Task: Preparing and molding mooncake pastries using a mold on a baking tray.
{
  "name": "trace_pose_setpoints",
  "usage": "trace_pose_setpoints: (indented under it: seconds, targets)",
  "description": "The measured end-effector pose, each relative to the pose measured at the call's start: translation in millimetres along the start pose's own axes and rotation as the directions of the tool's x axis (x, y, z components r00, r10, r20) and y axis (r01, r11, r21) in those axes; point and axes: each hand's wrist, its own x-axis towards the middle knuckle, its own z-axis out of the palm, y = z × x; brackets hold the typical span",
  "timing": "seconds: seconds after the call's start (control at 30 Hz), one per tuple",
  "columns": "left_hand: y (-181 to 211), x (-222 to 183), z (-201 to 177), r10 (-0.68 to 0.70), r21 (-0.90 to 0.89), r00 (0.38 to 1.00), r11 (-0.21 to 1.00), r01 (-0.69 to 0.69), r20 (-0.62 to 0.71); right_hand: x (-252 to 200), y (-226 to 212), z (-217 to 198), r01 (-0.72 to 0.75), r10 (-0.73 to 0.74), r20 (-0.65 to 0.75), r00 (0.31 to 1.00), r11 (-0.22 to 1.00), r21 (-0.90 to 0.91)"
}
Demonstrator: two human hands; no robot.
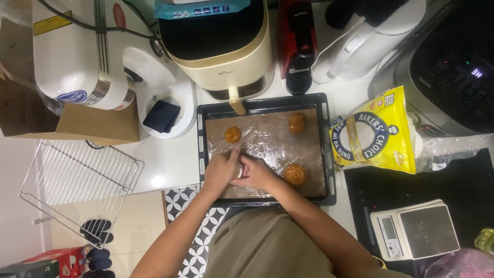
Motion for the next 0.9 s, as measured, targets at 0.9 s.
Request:
trace_pose_setpoints:
  seconds: [0.9]
  targets:
    - [-9.6,4.3,13.1,0.101,0.056,0.977,0.994,-0.092,-0.190,1.4,30.6,14.9,0.033,-0.031,-0.030,0.999,0.996,0.085]
